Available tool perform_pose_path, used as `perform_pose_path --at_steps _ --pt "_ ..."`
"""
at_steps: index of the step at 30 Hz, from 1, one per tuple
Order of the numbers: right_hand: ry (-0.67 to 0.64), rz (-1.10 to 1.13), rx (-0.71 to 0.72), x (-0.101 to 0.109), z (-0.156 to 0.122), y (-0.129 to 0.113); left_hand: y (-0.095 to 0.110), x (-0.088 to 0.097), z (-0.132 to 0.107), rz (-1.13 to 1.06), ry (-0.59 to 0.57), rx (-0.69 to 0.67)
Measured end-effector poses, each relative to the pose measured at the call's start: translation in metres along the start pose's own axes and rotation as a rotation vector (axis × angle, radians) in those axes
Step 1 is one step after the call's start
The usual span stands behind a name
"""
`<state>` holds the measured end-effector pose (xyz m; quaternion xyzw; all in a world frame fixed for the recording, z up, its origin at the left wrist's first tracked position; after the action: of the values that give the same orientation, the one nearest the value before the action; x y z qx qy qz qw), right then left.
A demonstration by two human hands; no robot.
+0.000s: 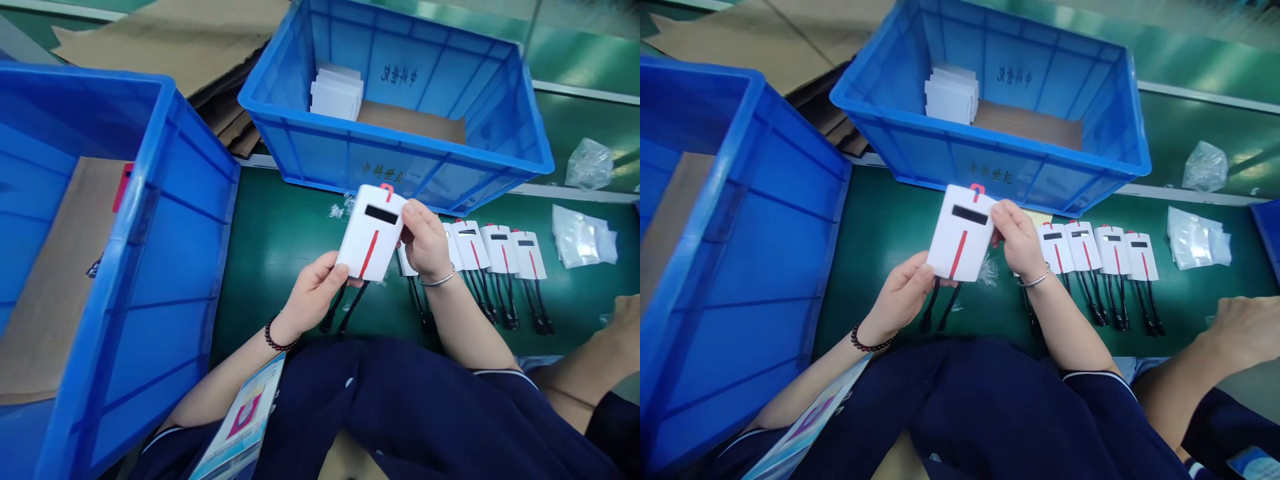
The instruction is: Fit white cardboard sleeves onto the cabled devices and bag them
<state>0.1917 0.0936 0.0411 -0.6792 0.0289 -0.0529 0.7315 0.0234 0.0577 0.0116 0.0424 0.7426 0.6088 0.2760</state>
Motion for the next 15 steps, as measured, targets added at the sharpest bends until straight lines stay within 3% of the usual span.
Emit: perform_pose_path --at_steps 3,6,9,11,15 --pt "0.041 0.154 -0.088 0.009 -0.004 0.02 0.023 -0.003 -0.002 0.405 0.012 -0.178" --pt "0.037 0.251 -0.15 0.007 -0.008 0.033 0.058 -0.024 -0.014 0.857 0.053 -0.57" --pt "0.044 0.29 -0.205 0.003 -0.012 0.043 0.072 -0.041 -0.025 1.027 0.058 -0.774" --pt "0.071 0.29 -0.208 0.003 -0.014 0.044 0.067 -0.037 -0.019 0.959 0.036 -0.68" --pt "0.102 0.244 -0.196 0.005 -0.017 0.038 0.014 -0.016 0.005 0.386 -0.116 -0.072"
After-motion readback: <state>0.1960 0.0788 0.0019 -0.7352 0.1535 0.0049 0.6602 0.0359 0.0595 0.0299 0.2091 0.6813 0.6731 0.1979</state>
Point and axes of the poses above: each hand's wrist, its own z-axis towards the middle knuckle, its own x-axis out of the back of the hand, y = z × x, the point moved 10 cm from there along z, towards the middle knuckle, and after that the axes turned 6 degrees about -z, right-handed, at the moved point
